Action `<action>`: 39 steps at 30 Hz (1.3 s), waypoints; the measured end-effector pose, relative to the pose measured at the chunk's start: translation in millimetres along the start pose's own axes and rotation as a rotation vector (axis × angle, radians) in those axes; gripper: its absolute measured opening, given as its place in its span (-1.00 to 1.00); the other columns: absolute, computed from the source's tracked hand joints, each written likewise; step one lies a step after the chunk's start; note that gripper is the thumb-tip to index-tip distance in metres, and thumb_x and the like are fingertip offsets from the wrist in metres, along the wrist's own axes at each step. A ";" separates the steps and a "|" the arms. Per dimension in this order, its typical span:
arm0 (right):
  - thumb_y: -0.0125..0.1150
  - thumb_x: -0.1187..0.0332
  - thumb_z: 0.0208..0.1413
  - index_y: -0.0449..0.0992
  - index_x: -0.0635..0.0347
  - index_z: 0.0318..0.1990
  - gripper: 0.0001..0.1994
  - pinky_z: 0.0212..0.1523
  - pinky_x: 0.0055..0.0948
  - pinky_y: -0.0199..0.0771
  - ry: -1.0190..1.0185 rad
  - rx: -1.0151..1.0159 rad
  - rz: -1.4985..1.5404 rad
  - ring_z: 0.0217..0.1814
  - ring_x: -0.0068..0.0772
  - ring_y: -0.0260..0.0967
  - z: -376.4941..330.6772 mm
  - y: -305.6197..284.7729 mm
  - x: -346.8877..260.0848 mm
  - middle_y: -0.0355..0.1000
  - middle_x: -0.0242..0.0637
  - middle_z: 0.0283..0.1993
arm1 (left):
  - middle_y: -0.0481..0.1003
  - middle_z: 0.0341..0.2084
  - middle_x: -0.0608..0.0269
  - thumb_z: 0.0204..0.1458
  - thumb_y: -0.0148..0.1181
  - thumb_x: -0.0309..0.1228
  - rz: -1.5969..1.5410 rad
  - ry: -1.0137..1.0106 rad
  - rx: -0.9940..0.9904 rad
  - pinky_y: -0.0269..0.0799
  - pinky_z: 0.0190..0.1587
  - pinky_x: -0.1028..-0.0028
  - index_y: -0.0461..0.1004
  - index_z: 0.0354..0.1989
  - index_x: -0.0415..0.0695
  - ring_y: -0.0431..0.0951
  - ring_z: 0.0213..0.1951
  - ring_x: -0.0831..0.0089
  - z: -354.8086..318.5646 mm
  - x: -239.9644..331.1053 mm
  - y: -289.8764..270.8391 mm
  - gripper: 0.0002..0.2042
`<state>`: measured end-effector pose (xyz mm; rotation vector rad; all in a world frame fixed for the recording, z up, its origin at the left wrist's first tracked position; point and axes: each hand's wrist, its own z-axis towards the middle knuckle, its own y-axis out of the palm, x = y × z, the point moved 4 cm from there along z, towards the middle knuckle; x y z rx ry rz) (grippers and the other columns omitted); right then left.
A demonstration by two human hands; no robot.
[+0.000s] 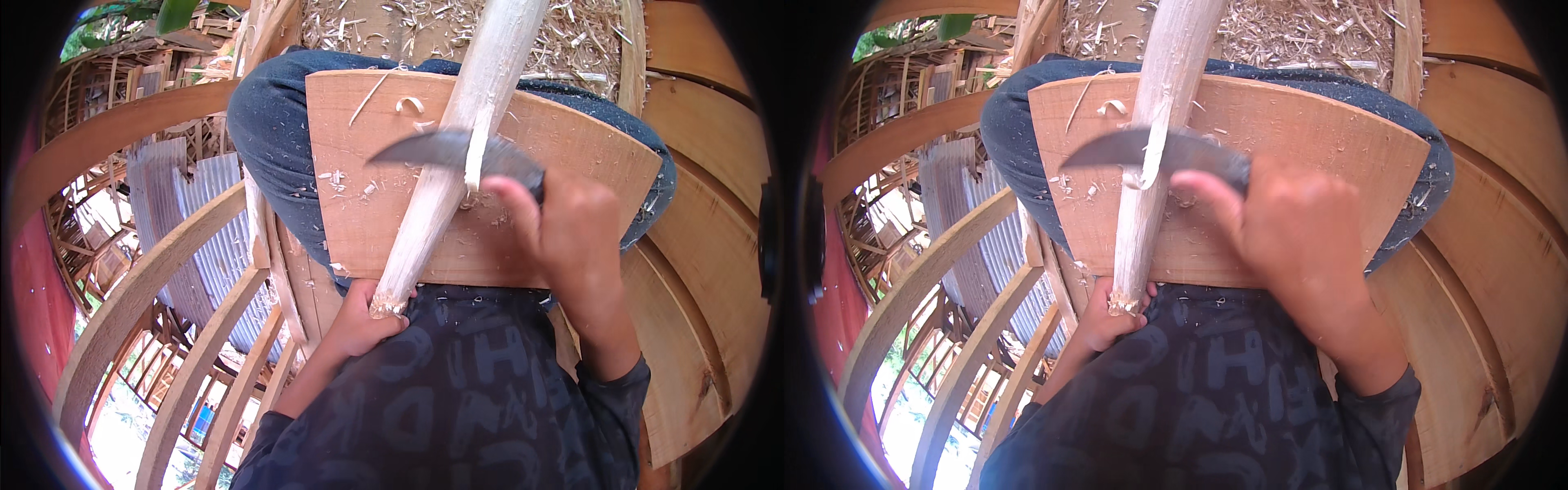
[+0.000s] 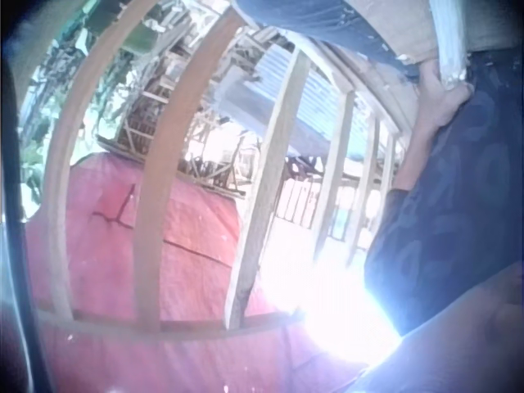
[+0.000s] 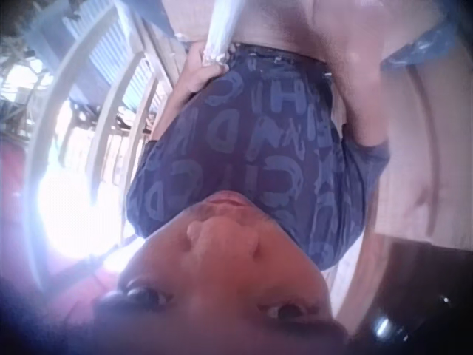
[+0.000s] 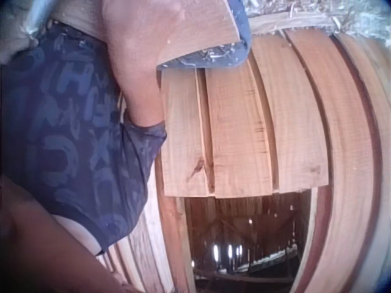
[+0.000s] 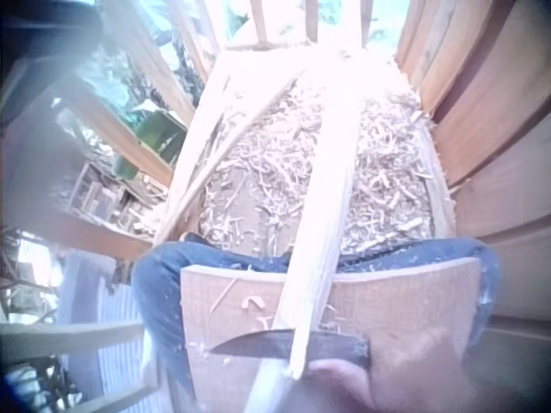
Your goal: The person uses a curved knife to shave and smooth a long wooden stick held between their legs. They repeatedly draw the blade along the stick's length to remove thin shavings, rotating the stick to work different sides.
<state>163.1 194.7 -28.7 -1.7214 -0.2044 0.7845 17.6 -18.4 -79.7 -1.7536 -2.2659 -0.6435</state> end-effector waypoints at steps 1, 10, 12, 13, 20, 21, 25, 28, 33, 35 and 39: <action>0.11 -0.19 -0.01 0.34 0.22 -0.74 -0.39 -0.78 -0.30 0.22 -0.033 -0.001 0.030 -0.79 -0.17 0.29 -5.4 2.6 -7.2 0.27 -0.18 -0.79 | 0.43 -0.35 0.32 -0.27 0.23 -0.50 -0.002 0.036 0.027 0.29 -0.19 0.54 0.47 -0.19 -0.23 0.39 -0.30 0.60 0.7 2.1 2.1 -0.64; 0.18 -0.04 0.03 0.35 0.29 -0.66 -0.48 -0.65 -0.20 0.23 0.134 -0.006 -0.050 -0.72 -0.04 0.28 23.2 -8.7 18.7 0.22 -0.07 -0.78 | 0.43 -0.36 0.34 -0.28 0.23 -0.51 -0.068 -0.038 0.004 0.28 -0.18 0.55 0.45 -0.18 -0.23 0.39 -0.29 0.60 -5.3 0.5 2.7 -0.63; 0.18 -0.04 0.02 0.35 0.28 -0.67 -0.48 -0.66 -0.20 0.23 0.075 -0.034 0.021 -0.71 -0.03 0.28 15.7 -11.4 5.5 0.22 -0.06 -0.78 | 0.42 -0.38 0.35 -0.28 0.22 -0.52 -0.053 0.029 0.044 0.28 -0.20 0.56 0.45 -0.18 -0.23 0.39 -0.31 0.60 -1.9 1.2 3.4 -0.64; 0.18 -0.04 0.02 0.35 0.28 -0.68 -0.48 -0.66 -0.20 0.23 0.063 -0.054 0.058 -0.71 -0.02 0.28 7.6 -9.8 -1.4 0.23 -0.05 -0.77 | 0.42 -0.40 0.35 -0.28 0.22 -0.52 -0.034 0.055 0.047 0.28 -0.21 0.57 0.45 -0.18 -0.24 0.39 -0.32 0.61 -0.5 0.5 2.9 -0.64; 0.10 -0.19 -0.01 0.37 0.23 -0.76 -0.38 -0.74 -0.29 0.23 0.027 0.079 -0.066 -0.77 -0.13 0.29 41.6 -17.8 26.9 0.26 -0.12 -0.81 | 0.42 -0.39 0.35 -0.27 0.23 -0.52 -0.139 -0.094 -0.045 0.28 -0.21 0.55 0.45 -0.16 -0.24 0.39 -0.31 0.59 -4.5 10.7 4.2 -0.62; 0.11 -0.19 -0.01 0.37 0.23 -0.77 -0.38 -0.74 -0.28 0.23 0.053 0.090 -0.065 -0.76 -0.11 0.29 41.2 -19.7 27.4 0.25 -0.11 -0.81 | 0.42 -0.40 0.36 -0.27 0.23 -0.52 -0.108 -0.059 -0.026 0.28 -0.21 0.55 0.45 -0.16 -0.24 0.39 -0.32 0.59 -2.9 9.3 3.6 -0.62; 0.13 -0.12 0.02 0.36 0.28 -0.74 -0.41 -0.74 -0.25 0.23 0.098 0.061 0.047 -0.76 -0.06 0.28 19.1 -11.9 14.9 0.24 -0.07 -0.81 | 0.40 -0.43 0.37 -0.27 0.22 -0.52 -0.035 0.071 0.034 0.28 -0.24 0.56 0.45 -0.18 -0.23 0.38 -0.35 0.61 2.1 -2.1 2.0 -0.64; 0.09 -0.13 0.04 0.36 0.23 -0.73 -0.42 -0.73 -0.33 0.29 -0.035 -0.038 0.010 -0.77 -0.17 0.32 13.8 -10.2 -0.2 0.27 -0.15 -0.80 | 0.40 -0.44 0.38 -0.28 0.22 -0.53 -0.021 0.057 -0.001 0.28 -0.26 0.58 0.45 -0.19 -0.23 0.38 -0.37 0.62 1.1 -2.1 -0.2 -0.64; 0.09 -0.13 0.03 0.43 0.25 -0.68 -0.44 -0.70 -0.32 0.30 -0.074 -0.068 -0.053 -0.71 -0.16 0.35 24.9 -13.7 7.1 0.31 -0.15 -0.77 | 0.39 -0.46 0.39 -0.28 0.22 -0.53 -0.088 0.037 -0.014 0.27 -0.30 0.61 0.45 -0.19 -0.24 0.37 -0.39 0.65 -0.3 5.3 4.1 -0.64; 0.12 -0.13 0.00 0.45 0.28 -0.68 -0.43 -0.68 -0.28 0.28 0.038 0.011 -0.013 -0.70 -0.09 0.34 41.7 -25.0 28.4 0.32 -0.08 -0.75 | 0.39 -0.47 0.40 -0.28 0.22 -0.52 -0.131 -0.004 -0.038 0.27 -0.31 0.62 0.45 -0.18 -0.24 0.36 -0.40 0.65 -0.1 4.7 3.3 -0.63; 0.15 -0.05 0.04 0.43 0.34 -0.67 -0.45 -0.66 -0.29 0.26 0.125 -0.064 0.141 -0.72 -0.06 0.29 32.9 -20.1 28.2 0.31 -0.02 -0.73 | 0.39 -0.41 0.36 -0.29 0.22 -0.52 -0.086 -0.003 0.011 0.29 -0.26 0.57 0.40 -0.16 -0.25 0.36 -0.36 0.61 1.4 -1.4 4.3 -0.60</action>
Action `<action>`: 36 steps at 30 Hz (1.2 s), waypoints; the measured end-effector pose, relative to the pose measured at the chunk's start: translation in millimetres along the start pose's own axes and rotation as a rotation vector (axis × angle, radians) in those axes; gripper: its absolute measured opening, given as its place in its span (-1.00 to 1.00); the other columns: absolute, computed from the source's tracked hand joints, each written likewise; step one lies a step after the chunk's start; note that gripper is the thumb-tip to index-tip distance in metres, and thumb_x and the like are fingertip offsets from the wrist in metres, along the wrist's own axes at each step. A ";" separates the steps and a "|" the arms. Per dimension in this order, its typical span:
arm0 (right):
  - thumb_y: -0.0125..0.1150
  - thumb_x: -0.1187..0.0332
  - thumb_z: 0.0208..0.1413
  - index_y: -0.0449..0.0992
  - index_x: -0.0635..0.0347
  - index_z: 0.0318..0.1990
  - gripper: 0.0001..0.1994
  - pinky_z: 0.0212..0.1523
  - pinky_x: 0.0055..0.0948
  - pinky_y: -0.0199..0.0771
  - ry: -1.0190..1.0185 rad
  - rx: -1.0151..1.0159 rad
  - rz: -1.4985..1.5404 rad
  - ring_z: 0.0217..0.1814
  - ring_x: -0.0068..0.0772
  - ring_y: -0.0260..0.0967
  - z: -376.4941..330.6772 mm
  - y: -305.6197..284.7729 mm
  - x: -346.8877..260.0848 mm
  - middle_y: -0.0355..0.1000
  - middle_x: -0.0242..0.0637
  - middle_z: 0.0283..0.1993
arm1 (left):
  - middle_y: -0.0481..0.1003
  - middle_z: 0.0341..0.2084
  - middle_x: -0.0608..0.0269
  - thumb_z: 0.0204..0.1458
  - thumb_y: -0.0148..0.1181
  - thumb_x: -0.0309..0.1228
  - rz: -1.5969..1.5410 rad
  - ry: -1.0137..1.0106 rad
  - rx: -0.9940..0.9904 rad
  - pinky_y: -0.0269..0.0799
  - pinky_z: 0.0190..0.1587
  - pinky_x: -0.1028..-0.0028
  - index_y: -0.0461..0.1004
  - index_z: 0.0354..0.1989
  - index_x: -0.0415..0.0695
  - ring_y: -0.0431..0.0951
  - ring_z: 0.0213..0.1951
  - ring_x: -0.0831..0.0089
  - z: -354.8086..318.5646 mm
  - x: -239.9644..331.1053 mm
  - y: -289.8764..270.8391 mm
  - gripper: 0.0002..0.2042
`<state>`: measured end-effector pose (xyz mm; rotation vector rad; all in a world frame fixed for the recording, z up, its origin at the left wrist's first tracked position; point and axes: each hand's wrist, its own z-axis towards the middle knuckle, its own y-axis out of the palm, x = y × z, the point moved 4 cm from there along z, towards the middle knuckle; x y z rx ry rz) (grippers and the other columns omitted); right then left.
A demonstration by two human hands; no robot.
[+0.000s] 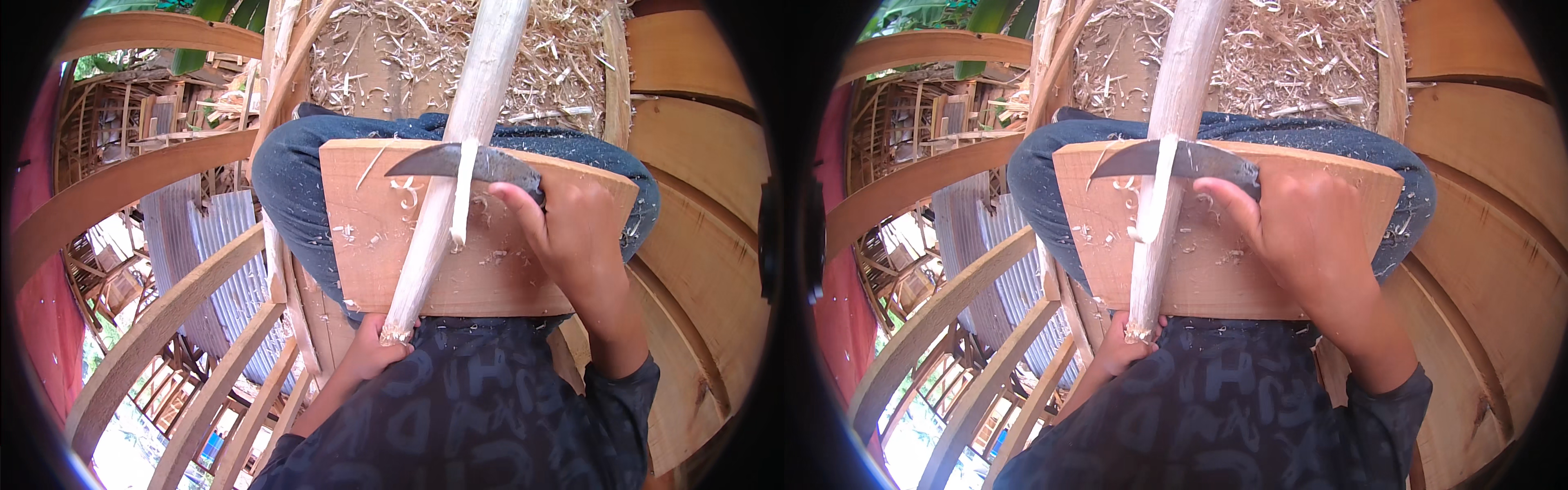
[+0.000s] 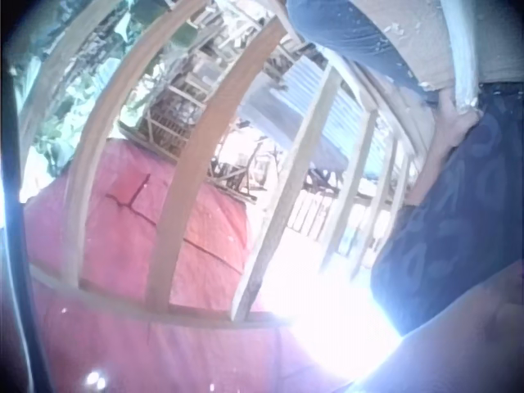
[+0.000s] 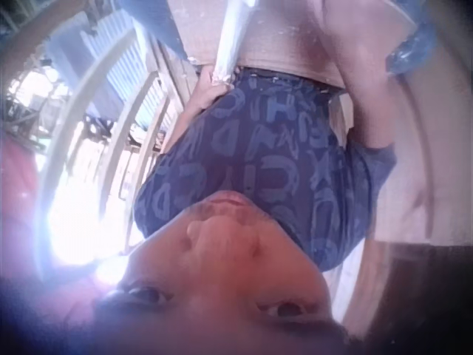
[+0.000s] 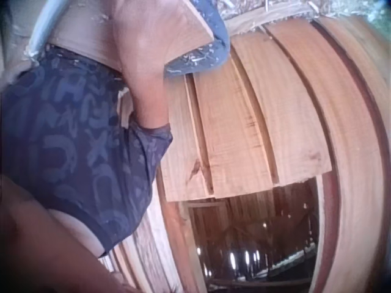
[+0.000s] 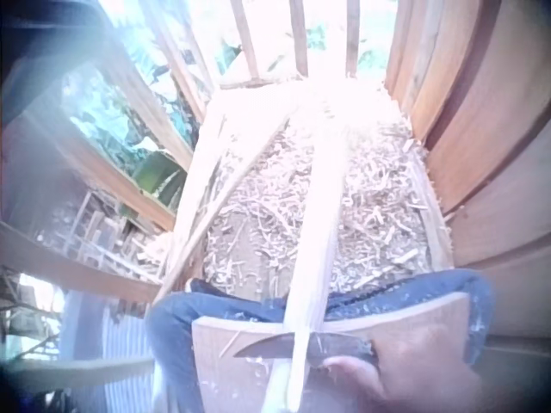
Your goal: The person uses a curved knife to shave and smooth a long wooden stick held between their legs. They repeatedly draw the blade along the stick's length to remove thin shavings, rotating the stick to work different sides.
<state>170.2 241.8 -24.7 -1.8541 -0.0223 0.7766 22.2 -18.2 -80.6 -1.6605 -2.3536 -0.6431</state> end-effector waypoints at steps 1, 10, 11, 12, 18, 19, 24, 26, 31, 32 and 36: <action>0.15 -0.02 0.06 0.42 0.34 -0.67 -0.47 -0.67 -0.31 0.25 -0.016 -0.020 0.091 -0.72 -0.09 0.28 0.7 -2.5 -0.7 0.30 -0.02 -0.73 | 0.39 -0.34 0.31 -0.32 0.22 -0.53 0.018 -0.006 -0.008 0.30 -0.21 0.54 0.36 -0.13 -0.27 0.36 -0.32 0.58 1.3 -1.4 -2.2 -0.56; 0.23 0.34 0.04 0.42 0.34 -0.31 -0.78 -0.67 -0.45 0.21 -0.171 -0.379 0.778 -0.72 -0.45 0.25 -11.6 10.7 28.4 0.31 -0.19 -0.65 | 0.38 -0.33 0.30 -0.36 0.23 -0.52 0.060 -0.051 -0.078 0.27 -0.17 0.53 0.36 -0.13 -0.28 0.36 -0.29 0.55 1.9 4.7 -3.4 -0.53; 0.24 0.34 0.04 0.41 0.32 -0.30 -0.78 -0.65 -0.41 0.28 -0.080 -0.377 0.613 -0.70 -0.29 0.33 -14.0 8.1 23.7 0.35 -0.09 -0.63 | 0.37 -0.35 0.31 -0.36 0.23 -0.52 0.045 -0.057 -0.048 0.27 -0.18 0.54 0.37 -0.13 -0.27 0.36 -0.30 0.56 1.5 3.7 -3.9 -0.53; 0.24 0.33 0.03 0.41 0.31 -0.30 -0.78 -0.63 -0.39 0.29 -0.040 -0.343 0.582 -0.68 -0.24 0.36 -17.2 7.1 19.3 0.36 -0.07 -0.62 | 0.39 -0.34 0.33 -0.33 0.22 -0.52 0.052 -0.025 -0.059 0.27 -0.18 0.54 0.39 -0.14 -0.27 0.37 -0.29 0.57 1.6 3.0 -5.0 -0.56; 0.27 0.30 0.01 0.39 0.29 -0.34 -0.76 -0.58 -0.32 0.36 -0.031 -0.181 0.439 -0.55 -0.04 0.43 -24.9 9.5 11.0 0.39 -0.03 -0.60 | 0.44 -0.28 0.35 -0.27 0.20 -0.51 0.070 0.033 -0.103 0.29 -0.18 0.56 0.44 -0.15 -0.26 0.39 -0.26 0.60 2.4 2.1 -8.1 -0.61; 0.27 0.30 0.02 0.39 0.28 -0.34 -0.76 -0.57 -0.30 0.36 -0.047 -0.164 0.407 -0.54 -0.03 0.42 -25.5 10.4 10.1 0.39 -0.03 -0.60 | 0.45 -0.28 0.34 -0.27 0.20 -0.51 0.073 0.030 -0.112 0.29 -0.17 0.56 0.44 -0.15 -0.26 0.39 -0.26 0.60 1.8 1.7 -8.8 -0.61; 0.27 0.27 0.01 0.41 0.29 -0.31 -0.74 -0.53 -0.21 0.36 -0.052 -0.256 0.492 -0.52 0.00 0.40 -29.7 17.7 8.7 0.37 0.01 -0.61 | 0.43 -0.34 0.37 -0.28 0.21 -0.52 0.084 0.029 -0.126 0.28 -0.21 0.58 0.44 -0.17 -0.25 0.38 -0.30 0.62 2.3 8.3 -6.0 -0.62; 0.27 0.27 0.00 0.42 0.30 -0.30 -0.73 -0.56 -0.26 0.33 -0.086 -0.526 0.571 -0.59 -0.08 0.37 -31.4 21.7 2.6 0.35 -0.03 -0.63 | 0.41 -0.38 0.39 -0.28 0.21 -0.52 0.074 0.039 -0.127 0.26 -0.24 0.59 0.44 -0.18 -0.24 0.36 -0.32 0.64 2.8 8.6 -6.0 -0.63; 0.22 0.25 0.05 0.45 0.31 -0.30 -0.74 -0.61 -0.43 0.19 0.088 -0.439 0.687 -0.68 -0.41 0.21 -10.1 -1.8 19.5 0.29 -0.16 -0.68 | 0.39 -0.44 0.41 -0.29 0.22 -0.51 0.057 0.025 -0.108 0.25 -0.28 0.60 0.45 -0.18 -0.24 0.35 -0.38 0.66 1.3 4.6 -6.5 -0.63; 0.22 0.25 0.05 0.45 0.31 -0.30 -0.74 -0.61 -0.42 0.20 0.103 -0.448 0.705 -0.68 -0.41 0.22 -12.6 0.1 17.4 0.30 -0.15 -0.68 | 0.39 -0.45 0.41 -0.29 0.22 -0.50 0.061 0.018 -0.104 0.25 -0.28 0.60 0.45 -0.19 -0.24 0.35 -0.38 0.66 2.6 5.4 -6.7 -0.63; 0.21 0.25 0.05 0.45 0.30 -0.29 -0.74 -0.59 -0.41 0.22 -0.011 -0.616 0.642 -0.67 -0.40 0.24 -23.4 7.3 6.0 0.31 -0.13 -0.65 | 0.40 -0.44 0.40 -0.28 0.23 -0.50 0.074 0.031 -0.127 0.26 -0.26 0.59 0.46 -0.19 -0.25 0.36 -0.38 0.65 4.7 4.0 -7.4 -0.64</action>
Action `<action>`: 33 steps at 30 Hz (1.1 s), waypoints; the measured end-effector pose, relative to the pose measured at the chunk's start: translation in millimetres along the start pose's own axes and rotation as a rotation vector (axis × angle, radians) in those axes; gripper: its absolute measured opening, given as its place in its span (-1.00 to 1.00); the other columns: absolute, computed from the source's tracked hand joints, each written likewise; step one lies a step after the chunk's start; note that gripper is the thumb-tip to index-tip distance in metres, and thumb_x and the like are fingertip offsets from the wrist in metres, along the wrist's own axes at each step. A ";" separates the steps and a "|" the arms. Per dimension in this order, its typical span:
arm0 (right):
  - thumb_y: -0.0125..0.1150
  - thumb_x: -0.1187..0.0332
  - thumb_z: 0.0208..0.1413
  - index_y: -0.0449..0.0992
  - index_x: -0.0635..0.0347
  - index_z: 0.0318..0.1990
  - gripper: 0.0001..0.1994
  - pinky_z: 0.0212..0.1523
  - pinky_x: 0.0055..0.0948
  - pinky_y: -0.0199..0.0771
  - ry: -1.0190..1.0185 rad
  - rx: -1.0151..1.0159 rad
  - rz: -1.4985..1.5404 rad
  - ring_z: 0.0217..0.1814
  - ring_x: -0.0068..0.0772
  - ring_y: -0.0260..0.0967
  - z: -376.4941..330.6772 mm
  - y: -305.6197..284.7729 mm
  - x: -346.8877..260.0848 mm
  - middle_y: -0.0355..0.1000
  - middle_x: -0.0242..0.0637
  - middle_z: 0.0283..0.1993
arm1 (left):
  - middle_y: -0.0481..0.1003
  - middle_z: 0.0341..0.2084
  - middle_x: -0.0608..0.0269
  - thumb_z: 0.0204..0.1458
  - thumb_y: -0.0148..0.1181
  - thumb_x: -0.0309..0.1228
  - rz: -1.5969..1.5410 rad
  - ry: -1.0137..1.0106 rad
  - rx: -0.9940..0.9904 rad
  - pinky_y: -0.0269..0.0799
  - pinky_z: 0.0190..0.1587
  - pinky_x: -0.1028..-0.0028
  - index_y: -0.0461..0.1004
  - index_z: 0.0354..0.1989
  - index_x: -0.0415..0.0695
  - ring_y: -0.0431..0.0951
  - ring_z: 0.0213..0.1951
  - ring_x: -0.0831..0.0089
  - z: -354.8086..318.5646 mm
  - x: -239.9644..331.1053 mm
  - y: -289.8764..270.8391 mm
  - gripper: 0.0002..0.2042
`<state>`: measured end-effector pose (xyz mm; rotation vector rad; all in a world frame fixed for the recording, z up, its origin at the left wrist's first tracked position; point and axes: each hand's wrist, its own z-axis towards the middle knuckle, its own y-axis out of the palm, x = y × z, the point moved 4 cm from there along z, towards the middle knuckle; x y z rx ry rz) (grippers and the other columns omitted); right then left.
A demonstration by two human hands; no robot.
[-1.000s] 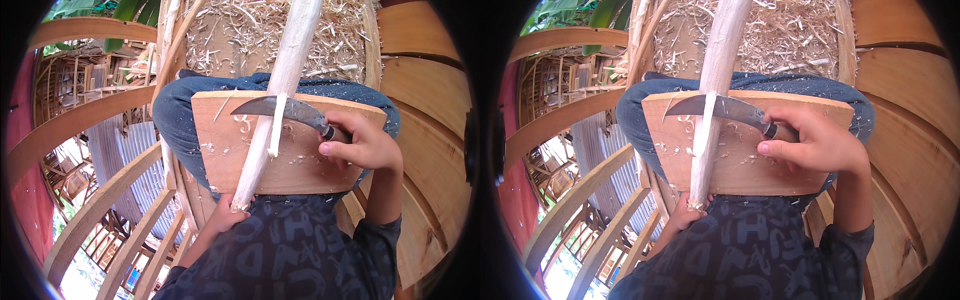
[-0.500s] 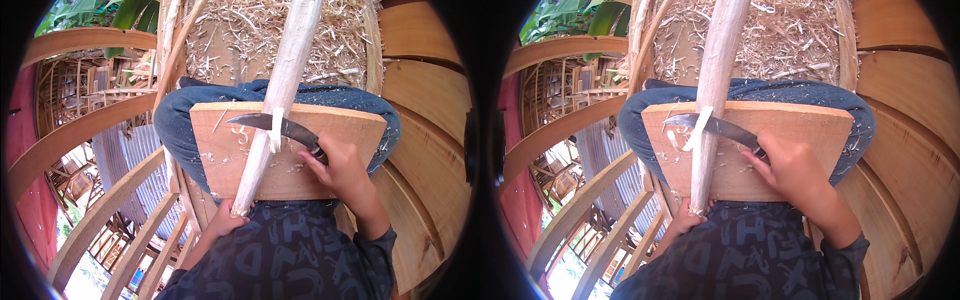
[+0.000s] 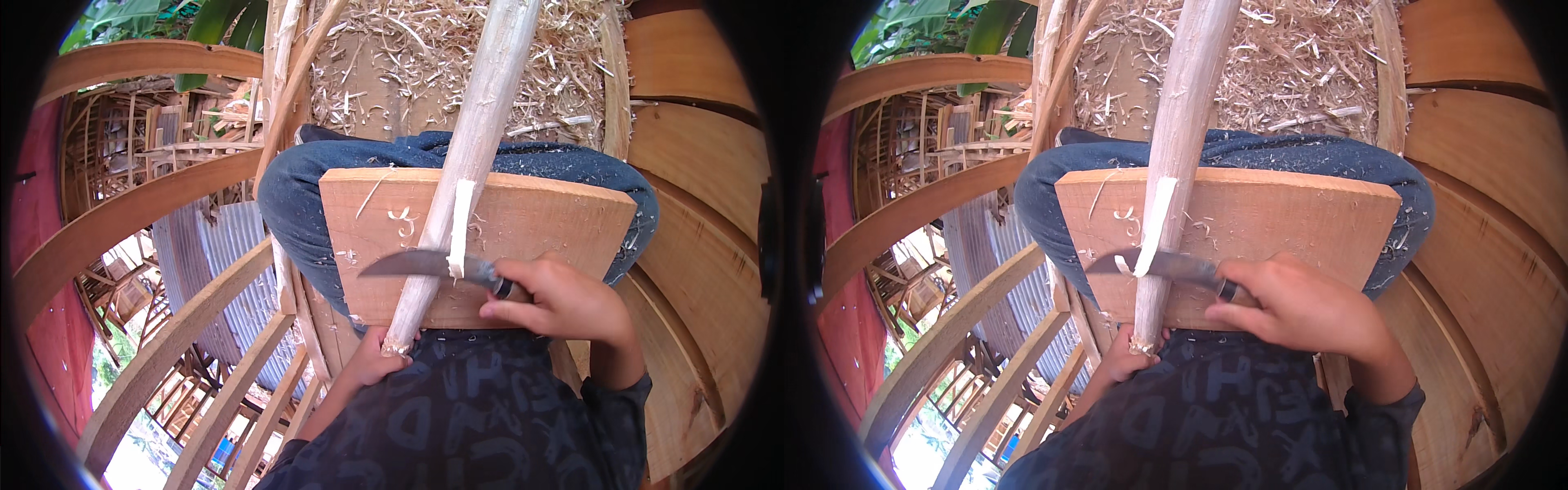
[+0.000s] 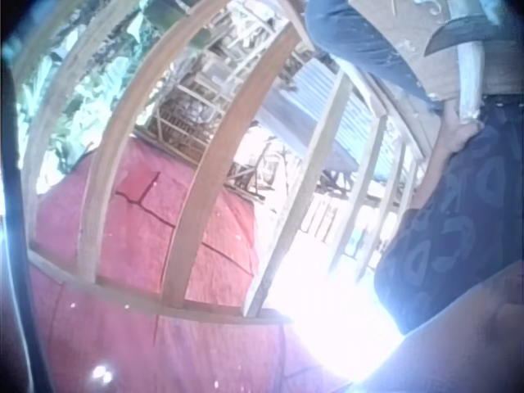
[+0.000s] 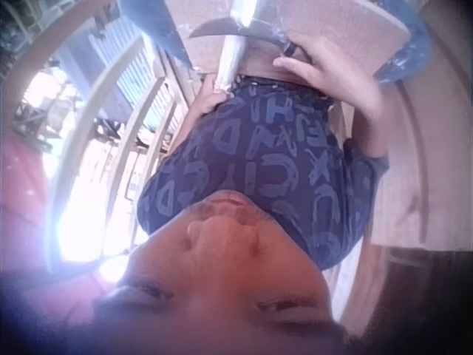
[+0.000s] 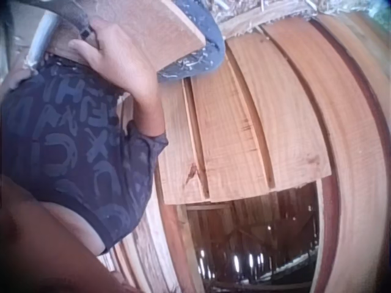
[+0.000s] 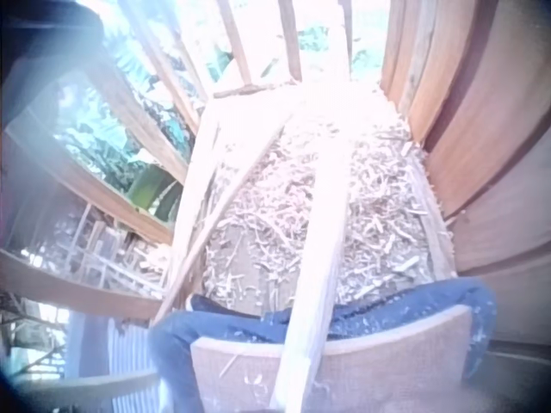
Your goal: The person uses a curved knife to shave and smooth a long wooden stick held between their legs. They repeatedly draw the blade along the stick's length to remove thin shavings, rotating the stick to work different sides.
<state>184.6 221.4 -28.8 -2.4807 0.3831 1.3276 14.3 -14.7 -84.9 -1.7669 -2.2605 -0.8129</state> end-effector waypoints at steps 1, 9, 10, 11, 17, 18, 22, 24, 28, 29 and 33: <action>0.22 0.25 0.05 0.46 0.30 -0.29 -0.74 -0.59 -0.41 0.21 -0.007 -0.048 0.005 -0.66 -0.42 0.24 -0.1 6.4 0.2 0.32 -0.14 -0.65 | 0.40 -0.43 0.40 -0.28 0.23 -0.50 0.002 -0.003 -0.013 0.27 -0.25 0.59 0.46 -0.19 -0.25 0.37 -0.36 0.64 0.1 -0.8 -1.5 -0.64; 0.24 0.26 0.04 0.46 0.30 -0.26 -0.74 -0.59 -0.47 0.20 -0.008 -0.039 0.028 -0.66 -0.52 0.20 0.9 8.3 3.3 0.38 -0.22 -0.60 | 0.47 -0.28 0.32 -0.28 0.23 -0.50 0.011 -0.035 0.029 0.28 -0.13 0.55 0.45 -0.15 -0.27 0.41 -0.23 0.58 -1.6 -0.4 0.5 -0.60; 0.24 0.26 0.04 0.46 0.31 -0.26 -0.74 -0.59 -0.47 0.20 -0.056 -0.165 -0.026 -0.66 -0.52 0.20 0.6 13.9 0.3 0.38 -0.22 -0.60 | 0.47 -0.27 0.32 -0.27 0.23 -0.49 0.015 -0.033 0.007 0.28 -0.11 0.54 0.45 -0.14 -0.28 0.41 -0.22 0.58 -0.9 -1.8 -0.9 -0.60; 0.25 0.28 0.03 0.46 0.31 -0.25 -0.74 -0.59 -0.49 0.20 0.037 0.092 0.038 -0.65 -0.58 0.18 -2.0 0.9 1.6 0.36 -0.28 -0.61 | 0.47 -0.26 0.31 -0.27 0.23 -0.49 0.019 -0.032 -0.015 0.28 -0.10 0.54 0.45 -0.14 -0.28 0.42 -0.20 0.58 -0.2 -1.6 -2.0 -0.59; 0.27 0.38 0.00 0.46 0.29 -0.21 -0.77 -0.58 -0.58 0.15 0.086 0.189 0.144 -0.59 -0.71 0.14 -2.2 -9.4 10.6 0.31 -0.41 -0.63 | 0.36 -0.40 0.36 -0.39 0.26 -0.48 -0.007 -0.118 0.041 0.23 -0.21 0.56 0.41 -0.17 -0.24 0.35 -0.32 0.59 -1.3 1.6 0.5 -0.54; 0.26 0.39 0.00 0.45 0.29 -0.20 -0.76 -0.56 -0.58 0.17 0.076 0.128 0.184 -0.57 -0.70 0.15 -3.5 -9.3 9.2 0.31 -0.40 -0.61 | 0.40 -0.36 0.35 -0.35 0.25 -0.48 -0.004 -0.095 0.021 0.24 -0.18 0.55 0.43 -0.16 -0.25 0.37 -0.28 0.59 0.1 -1.0 -0.8 -0.56; 0.24 0.47 -0.03 0.41 0.25 -0.19 -0.77 -0.41 -0.54 0.33 0.020 0.082 0.333 -0.41 -0.56 0.36 -1.8 -19.2 -1.7 0.41 -0.34 -0.40 | 0.47 -0.27 0.33 -0.28 0.24 -0.49 0.018 -0.056 -0.045 0.27 -0.11 0.55 0.45 -0.13 -0.27 0.41 -0.21 0.60 0.1 -11.9 -10.0 -0.59; 0.23 0.44 -0.01 0.39 0.27 -0.11 -0.71 -0.36 -0.43 0.38 -0.217 0.211 0.114 -0.40 -0.32 0.44 -2.0 -15.5 11.8 0.45 -0.19 -0.34 | 0.47 -0.27 0.33 -0.28 0.24 -0.49 0.023 -0.052 -0.056 0.26 -0.11 0.56 0.45 -0.13 -0.26 0.41 -0.21 0.60 0.6 -9.3 -8.2 -0.59; 0.22 0.46 -0.02 0.38 0.30 -0.11 -0.70 -0.35 -0.28 0.43 -0.241 0.414 -0.359 -0.32 -0.05 0.45 -6.4 -2.5 10.4 0.45 -0.08 -0.31 | 0.46 -0.30 0.35 -0.28 0.23 -0.48 0.016 -0.024 -0.036 0.26 -0.15 0.56 0.45 -0.14 -0.25 0.39 -0.25 0.61 1.3 -4.2 -5.4 -0.59; 0.21 0.42 0.00 0.37 0.29 -0.12 -0.71 -0.38 -0.21 0.41 -0.246 0.424 -0.374 -0.34 0.01 0.43 -7.5 -4.6 4.5 0.44 -0.04 -0.35 | 0.46 -0.31 0.35 -0.29 0.23 -0.48 0.014 -0.013 -0.034 0.26 -0.16 0.57 0.45 -0.15 -0.24 0.39 -0.26 0.62 0.9 -3.1 -3.5 -0.60; 0.18 0.33 0.05 0.37 0.25 -0.17 -0.75 -0.42 -0.20 0.38 -0.111 0.007 -0.065 -0.41 0.09 0.39 -0.4 5.7 2.1 0.41 -0.02 -0.46 | 0.45 -0.33 0.37 -0.28 0.23 -0.48 0.020 -0.014 -0.054 0.26 -0.18 0.57 0.45 -0.17 -0.24 0.38 -0.29 0.62 -0.1 -4.0 -5.8 -0.62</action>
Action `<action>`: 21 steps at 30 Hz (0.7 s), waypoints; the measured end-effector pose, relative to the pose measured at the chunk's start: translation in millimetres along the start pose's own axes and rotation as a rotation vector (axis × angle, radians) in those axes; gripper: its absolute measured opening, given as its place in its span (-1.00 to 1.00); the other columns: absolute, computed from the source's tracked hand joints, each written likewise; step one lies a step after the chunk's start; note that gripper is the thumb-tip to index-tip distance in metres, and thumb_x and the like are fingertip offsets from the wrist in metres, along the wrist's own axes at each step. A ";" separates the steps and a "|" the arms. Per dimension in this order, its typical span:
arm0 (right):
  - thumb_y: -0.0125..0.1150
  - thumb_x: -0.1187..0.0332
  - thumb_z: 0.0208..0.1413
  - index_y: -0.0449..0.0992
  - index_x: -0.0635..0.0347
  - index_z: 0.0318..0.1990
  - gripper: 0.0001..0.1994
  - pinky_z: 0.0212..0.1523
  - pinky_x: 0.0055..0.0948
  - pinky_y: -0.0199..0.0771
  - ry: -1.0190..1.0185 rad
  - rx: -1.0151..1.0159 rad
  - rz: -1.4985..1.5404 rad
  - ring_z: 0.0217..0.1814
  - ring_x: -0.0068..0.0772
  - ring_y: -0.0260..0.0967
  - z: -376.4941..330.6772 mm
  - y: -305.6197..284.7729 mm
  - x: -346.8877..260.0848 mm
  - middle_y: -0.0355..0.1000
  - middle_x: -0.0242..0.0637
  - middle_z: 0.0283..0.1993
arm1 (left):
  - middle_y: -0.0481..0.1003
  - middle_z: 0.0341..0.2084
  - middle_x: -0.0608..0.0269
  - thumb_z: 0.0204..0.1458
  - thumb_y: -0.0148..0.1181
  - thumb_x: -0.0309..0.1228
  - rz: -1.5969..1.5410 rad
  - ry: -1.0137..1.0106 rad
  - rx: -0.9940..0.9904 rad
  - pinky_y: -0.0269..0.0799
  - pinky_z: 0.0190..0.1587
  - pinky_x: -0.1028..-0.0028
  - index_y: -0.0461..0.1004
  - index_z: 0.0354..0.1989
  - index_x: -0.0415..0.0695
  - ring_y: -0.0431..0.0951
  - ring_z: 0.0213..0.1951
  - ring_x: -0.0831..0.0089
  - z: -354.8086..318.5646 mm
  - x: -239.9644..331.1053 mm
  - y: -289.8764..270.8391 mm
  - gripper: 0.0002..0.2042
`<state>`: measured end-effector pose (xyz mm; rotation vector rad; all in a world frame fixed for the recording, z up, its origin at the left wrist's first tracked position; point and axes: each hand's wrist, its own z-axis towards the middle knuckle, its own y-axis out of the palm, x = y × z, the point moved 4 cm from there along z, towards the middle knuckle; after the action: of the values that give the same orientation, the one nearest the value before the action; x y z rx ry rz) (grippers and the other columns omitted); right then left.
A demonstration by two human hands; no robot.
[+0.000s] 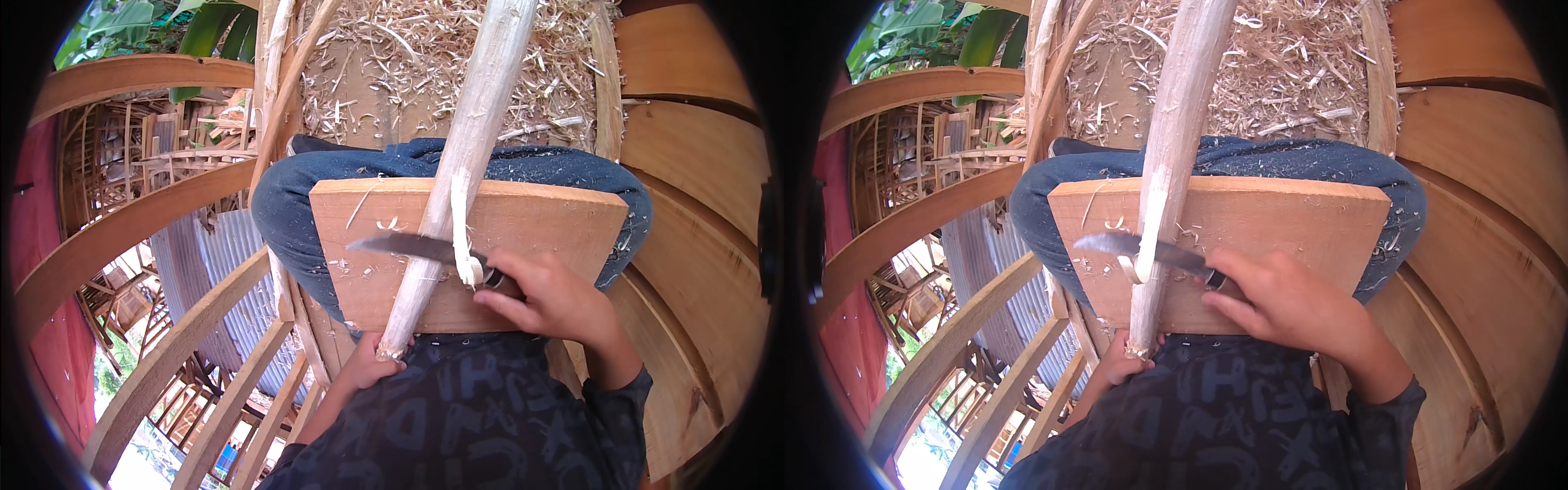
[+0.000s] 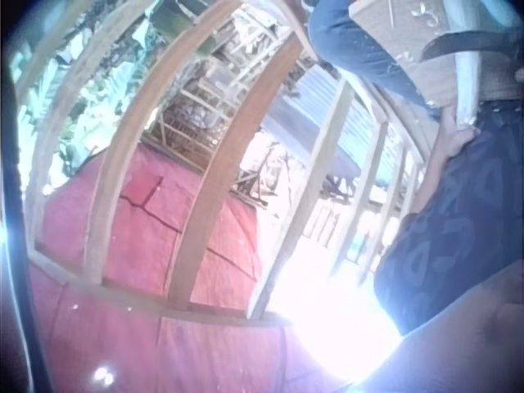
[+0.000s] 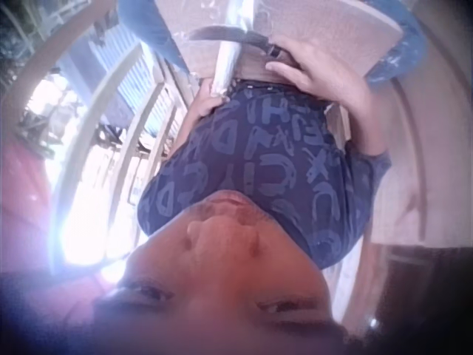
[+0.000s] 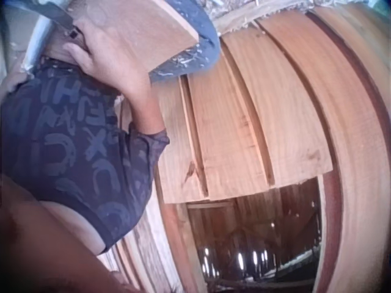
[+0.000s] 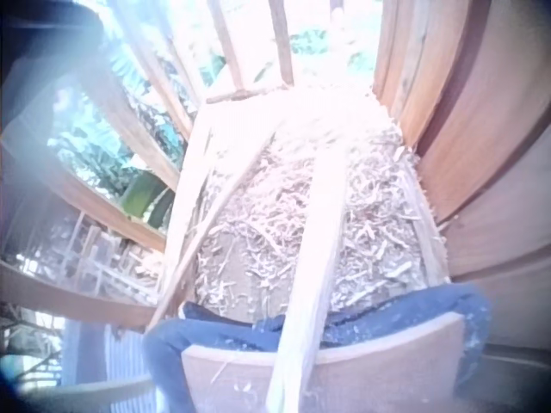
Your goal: The person uses a curved knife to shave and smooth a long wooden stick held between their legs. They repeatedly draw the blade along the stick's length to remove thin shavings, rotating the stick to work different sides.
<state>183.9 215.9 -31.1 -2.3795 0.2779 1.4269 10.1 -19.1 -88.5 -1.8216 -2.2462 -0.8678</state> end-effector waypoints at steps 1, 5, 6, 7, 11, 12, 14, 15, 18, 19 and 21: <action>0.18 0.33 0.06 0.38 0.25 -0.17 -0.76 -0.43 -0.22 0.37 -0.018 -0.037 0.025 -0.43 0.04 0.40 -2.3 1.2 0.7 0.41 -0.04 -0.48 | 0.44 -0.33 0.37 -0.29 0.23 -0.48 0.008 -0.003 -0.003 0.26 -0.19 0.58 0.45 -0.18 -0.24 0.38 -0.29 0.62 0.1 1.7 0.1 -0.62; 0.16 0.37 0.06 0.46 0.24 -0.14 -0.78 -0.56 -0.50 0.23 0.025 0.340 0.149 -0.57 -0.65 0.29 -7.3 -31.4 14.6 0.34 -0.35 -0.62 | 0.42 -0.37 0.39 -0.29 0.23 -0.49 -0.007 -0.024 0.004 0.26 -0.22 0.58 0.45 -0.18 -0.23 0.37 -0.32 0.63 -0.9 1.0 1.0 -0.62; 0.17 0.37 0.06 0.46 0.24 -0.14 -0.78 -0.55 -0.51 0.24 -0.068 0.377 0.197 -0.58 -0.63 0.30 -4.0 -23.6 17.4 0.34 -0.31 -0.62 | 0.42 -0.37 0.39 -0.29 0.23 -0.49 -0.012 -0.028 0.014 0.26 -0.22 0.58 0.45 -0.19 -0.23 0.37 -0.32 0.63 -1.1 1.3 2.1 -0.62; 0.17 0.37 0.06 0.46 0.24 -0.14 -0.77 -0.53 -0.49 0.27 -0.050 0.281 0.214 -0.58 -0.59 0.32 -2.7 -18.3 15.9 0.35 -0.26 -0.61 | 0.42 -0.38 0.39 -0.29 0.23 -0.49 -0.018 -0.031 0.024 0.26 -0.22 0.58 0.45 -0.19 -0.23 0.37 -0.32 0.63 -1.1 1.8 4.0 -0.63; 0.15 0.35 0.09 0.43 0.23 -0.16 -0.80 -0.49 -0.45 0.35 -0.113 -0.116 0.164 -0.60 -0.53 0.35 -2.2 4.3 -2.8 0.30 -0.23 -0.66 | 0.43 -0.36 0.39 -0.30 0.23 -0.49 -0.015 0.017 -0.006 0.27 -0.19 0.57 0.45 -0.18 -0.23 0.38 -0.30 0.62 -0.4 -0.3 1.4 -0.62; 0.14 0.36 0.10 0.43 0.22 -0.17 -0.81 -0.52 -0.48 0.33 0.014 0.156 0.293 -0.61 -0.55 0.33 -3.1 -11.6 3.8 0.30 -0.31 -0.67 | 0.43 -0.36 0.39 -0.30 0.24 -0.48 -0.012 0.005 0.003 0.27 -0.19 0.57 0.45 -0.18 -0.23 0.38 -0.29 0.62 -0.2 -1.2 1.3 -0.62; 0.15 0.38 0.09 0.43 0.22 -0.19 -0.83 -0.55 -0.54 0.29 0.161 0.449 0.458 -0.62 -0.59 0.30 -10.8 -33.1 12.8 0.31 -0.41 -0.66 | 0.43 -0.34 0.38 -0.29 0.24 -0.48 -0.002 -0.018 0.026 0.27 -0.18 0.57 0.45 -0.18 -0.22 0.38 -0.29 0.61 -0.1 -2.4 -1.1 -0.61; 0.16 0.39 0.07 0.44 0.22 -0.20 -0.83 -0.54 -0.57 0.28 0.178 0.470 0.499 -0.61 -0.61 0.29 -13.9 -40.3 12.1 0.33 -0.43 -0.65 | 0.43 -0.34 0.38 -0.29 0.24 -0.48 -0.008 -0.019 0.018 0.27 -0.18 0.57 0.45 -0.17 -0.22 0.38 -0.29 0.61 1.0 -2.2 -1.2 -0.61; 0.22 0.43 0.03 0.46 0.25 -0.24 -0.84 -0.53 -0.62 0.25 0.080 0.415 0.382 -0.58 -0.65 0.30 -13.3 -33.8 6.8 0.40 -0.44 -0.59 | 0.43 -0.33 0.38 -0.29 0.25 -0.48 -0.006 -0.018 0.003 0.27 -0.17 0.56 0.45 -0.16 -0.22 0.38 -0.28 0.61 1.5 -1.9 -1.2 -0.61; 0.24 0.43 0.00 0.47 0.27 -0.26 -0.84 -0.53 -0.62 0.26 -0.048 0.317 0.182 -0.56 -0.64 0.32 -10.4 -17.0 1.8 0.43 -0.41 -0.56 | 0.43 -0.33 0.38 -0.29 0.25 -0.48 0.006 -0.016 0.002 0.27 -0.17 0.56 0.45 -0.16 -0.22 0.38 -0.28 0.61 -1.9 -4.9 -2.1 -0.60; 0.27 0.47 -0.05 0.48 0.28 -0.31 -0.85 -0.43 -0.63 0.31 0.049 0.212 0.297 -0.45 -0.64 0.37 -11.0 -24.1 -1.9 0.43 -0.41 -0.51 | 0.44 -0.32 0.36 -0.29 0.25 -0.47 0.006 0.001 0.004 0.27 -0.15 0.56 0.45 -0.16 -0.23 0.39 -0.27 0.60 0.2 -9.3 -1.6 -0.60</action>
<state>200.2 233.7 -20.0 -2.2696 0.7835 1.3823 11.2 -27.1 -93.3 -1.8252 -2.2397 -0.8626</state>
